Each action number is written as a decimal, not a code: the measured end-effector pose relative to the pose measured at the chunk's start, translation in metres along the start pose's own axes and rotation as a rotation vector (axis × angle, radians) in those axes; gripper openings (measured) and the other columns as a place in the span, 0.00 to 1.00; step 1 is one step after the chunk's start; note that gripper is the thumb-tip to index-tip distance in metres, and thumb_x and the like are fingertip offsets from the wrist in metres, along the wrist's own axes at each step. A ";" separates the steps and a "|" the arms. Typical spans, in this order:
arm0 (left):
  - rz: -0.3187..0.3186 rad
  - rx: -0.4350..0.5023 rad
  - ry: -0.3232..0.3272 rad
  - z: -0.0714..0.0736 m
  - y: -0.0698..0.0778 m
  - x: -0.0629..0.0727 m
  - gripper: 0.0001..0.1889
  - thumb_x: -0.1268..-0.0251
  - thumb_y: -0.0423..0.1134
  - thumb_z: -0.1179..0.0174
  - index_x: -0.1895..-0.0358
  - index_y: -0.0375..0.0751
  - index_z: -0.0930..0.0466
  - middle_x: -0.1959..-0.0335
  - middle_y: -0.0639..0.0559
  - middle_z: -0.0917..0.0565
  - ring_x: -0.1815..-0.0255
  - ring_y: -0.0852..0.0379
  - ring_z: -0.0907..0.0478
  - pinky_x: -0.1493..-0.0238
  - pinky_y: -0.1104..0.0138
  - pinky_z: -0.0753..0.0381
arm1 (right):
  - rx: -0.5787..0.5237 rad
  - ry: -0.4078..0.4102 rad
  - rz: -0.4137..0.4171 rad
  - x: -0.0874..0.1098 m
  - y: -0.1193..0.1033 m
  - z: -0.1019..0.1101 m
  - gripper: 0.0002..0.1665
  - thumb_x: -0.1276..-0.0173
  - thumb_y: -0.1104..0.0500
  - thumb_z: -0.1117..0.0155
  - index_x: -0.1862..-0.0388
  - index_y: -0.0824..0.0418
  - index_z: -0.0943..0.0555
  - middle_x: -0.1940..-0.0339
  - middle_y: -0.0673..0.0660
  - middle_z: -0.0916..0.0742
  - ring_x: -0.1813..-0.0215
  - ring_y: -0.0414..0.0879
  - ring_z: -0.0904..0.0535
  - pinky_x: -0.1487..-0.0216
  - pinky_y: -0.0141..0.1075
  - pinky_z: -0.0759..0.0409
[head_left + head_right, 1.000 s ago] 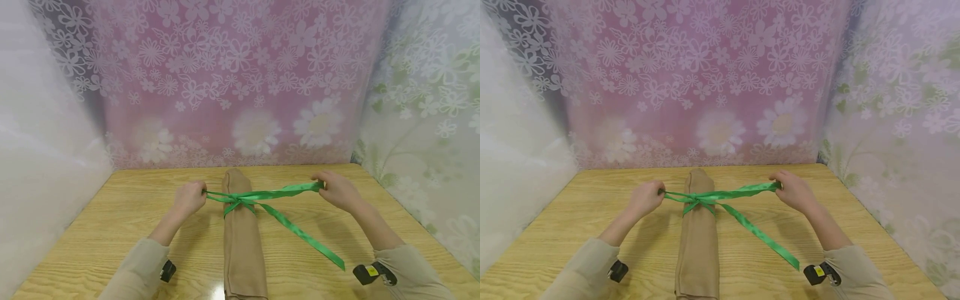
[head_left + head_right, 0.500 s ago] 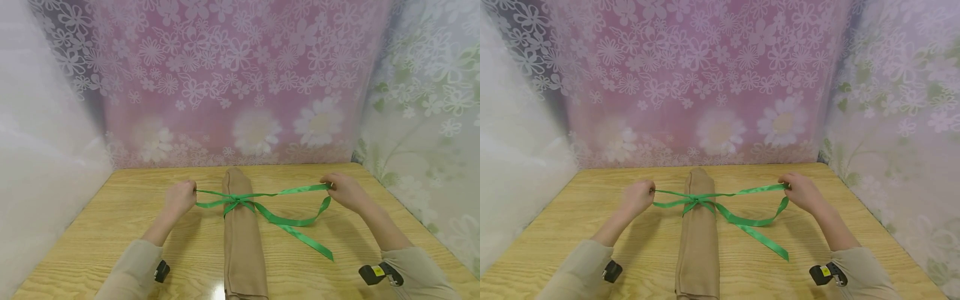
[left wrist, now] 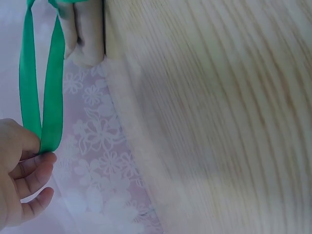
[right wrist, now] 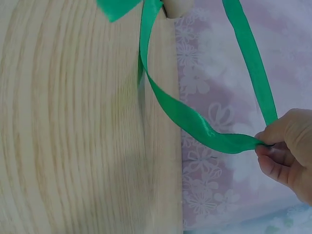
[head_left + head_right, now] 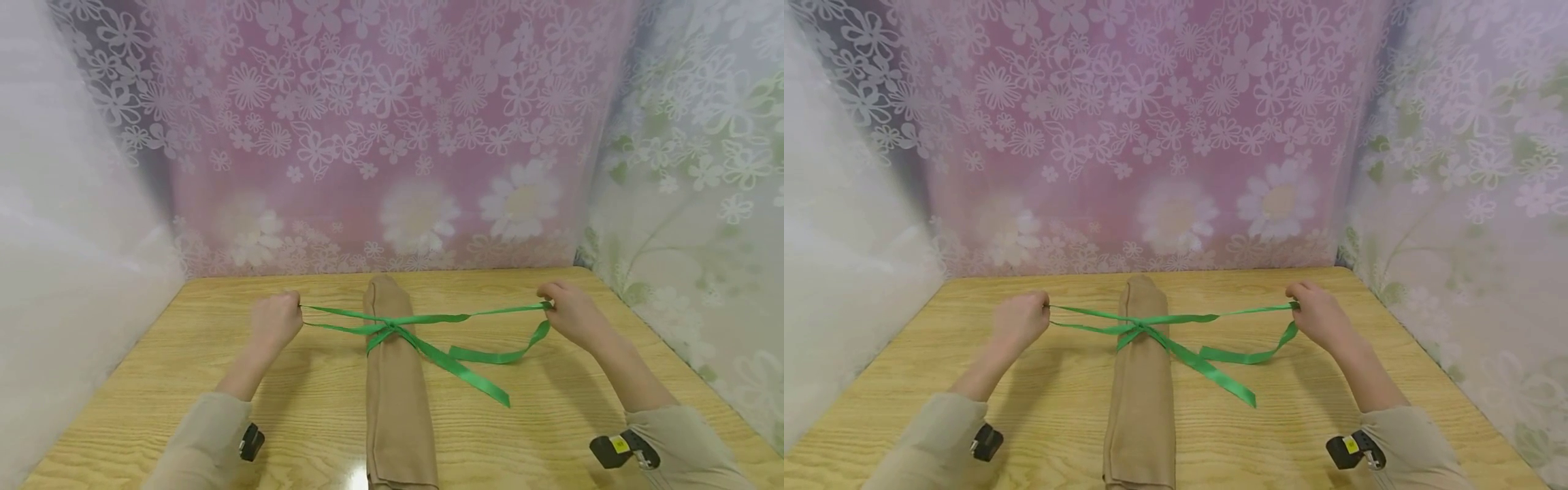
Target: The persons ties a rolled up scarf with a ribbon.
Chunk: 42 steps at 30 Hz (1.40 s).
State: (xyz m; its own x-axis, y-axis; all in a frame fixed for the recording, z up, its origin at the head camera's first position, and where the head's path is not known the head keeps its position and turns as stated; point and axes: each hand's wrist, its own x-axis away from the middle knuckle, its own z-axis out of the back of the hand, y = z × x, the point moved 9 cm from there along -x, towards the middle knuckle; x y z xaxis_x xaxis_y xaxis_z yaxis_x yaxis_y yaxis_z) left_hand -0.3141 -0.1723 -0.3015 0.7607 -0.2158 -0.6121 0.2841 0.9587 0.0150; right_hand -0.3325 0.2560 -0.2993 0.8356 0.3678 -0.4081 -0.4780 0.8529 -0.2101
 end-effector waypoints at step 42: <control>0.087 -0.214 -0.106 0.032 -0.084 0.021 0.22 0.58 0.18 0.55 0.92 0.46 0.51 0.93 0.56 0.48 0.86 0.59 0.53 0.77 0.64 0.44 | 0.420 0.048 0.043 0.022 0.028 0.010 0.12 0.45 0.70 0.39 0.84 0.59 0.24 0.90 0.45 0.31 0.85 0.40 0.40 0.78 0.42 0.34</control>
State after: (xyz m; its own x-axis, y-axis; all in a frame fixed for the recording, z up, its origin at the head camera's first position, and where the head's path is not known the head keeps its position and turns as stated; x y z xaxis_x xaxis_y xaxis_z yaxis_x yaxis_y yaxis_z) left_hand -0.3031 -0.2633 -0.2903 0.8373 -0.1378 -0.5291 0.0930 0.9895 -0.1104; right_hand -0.3249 0.2916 -0.3052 0.7990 0.3967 -0.4518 -0.3518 0.9179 0.1837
